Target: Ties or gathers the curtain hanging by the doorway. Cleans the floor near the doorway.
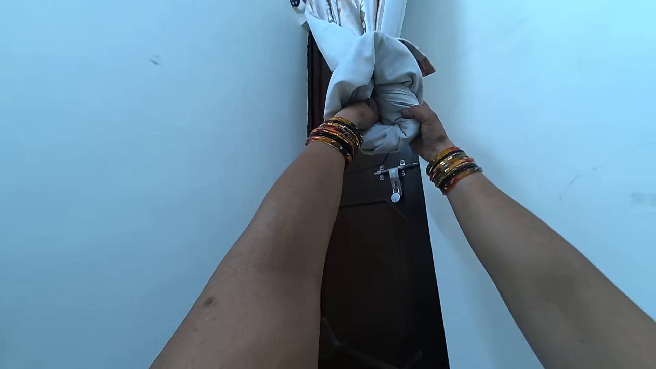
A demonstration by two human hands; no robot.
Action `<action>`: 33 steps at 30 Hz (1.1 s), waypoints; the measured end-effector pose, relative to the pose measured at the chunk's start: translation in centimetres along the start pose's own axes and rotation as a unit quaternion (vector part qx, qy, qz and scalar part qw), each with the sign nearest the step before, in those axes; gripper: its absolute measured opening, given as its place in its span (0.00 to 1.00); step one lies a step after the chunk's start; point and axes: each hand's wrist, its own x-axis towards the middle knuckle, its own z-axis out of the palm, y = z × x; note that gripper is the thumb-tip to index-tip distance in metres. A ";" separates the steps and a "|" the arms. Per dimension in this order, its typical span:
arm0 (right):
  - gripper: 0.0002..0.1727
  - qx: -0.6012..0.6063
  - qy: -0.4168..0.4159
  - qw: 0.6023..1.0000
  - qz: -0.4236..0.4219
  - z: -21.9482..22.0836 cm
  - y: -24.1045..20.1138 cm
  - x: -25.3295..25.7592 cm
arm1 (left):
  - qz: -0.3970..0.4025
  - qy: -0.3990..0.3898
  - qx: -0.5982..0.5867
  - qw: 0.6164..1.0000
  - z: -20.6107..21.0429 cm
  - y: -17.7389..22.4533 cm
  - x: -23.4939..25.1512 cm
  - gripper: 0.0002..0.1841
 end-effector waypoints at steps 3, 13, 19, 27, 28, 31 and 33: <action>0.32 -0.006 0.009 1.000 0.005 0.2 0.0 -0.1 | -0.087 0.089 -0.092 0.988 0.8 -1.1 2.2 0.25; 0.17 0.089 0.002 0.996 0.011 -0.1 0.0 -0.9 | -0.028 0.114 -0.582 0.804 2.7 0.5 3.7 0.17; 0.13 0.121 -0.017 0.991 0.051 -0.2 0.5 -1.1 | -0.024 0.150 -0.605 0.782 4.0 0.6 4.1 0.17; 0.68 -0.502 0.062 0.862 -0.033 1.6 0.3 -1.7 | -0.001 0.242 -0.055 0.969 3.7 -2.5 2.5 0.30; 0.73 -0.472 0.055 0.880 -0.008 2.1 0.4 -1.7 | -0.004 0.235 -0.012 0.972 3.7 -2.7 2.4 0.29; 0.79 -0.297 0.063 0.946 0.112 3.8 -0.1 -1.4 | 0.066 0.212 0.108 0.969 4.1 -3.9 1.5 0.24; 0.74 -0.224 0.052 0.957 0.174 4.7 -0.8 -1.2 | 0.083 0.190 0.132 0.969 4.1 -4.7 0.7 0.24</action>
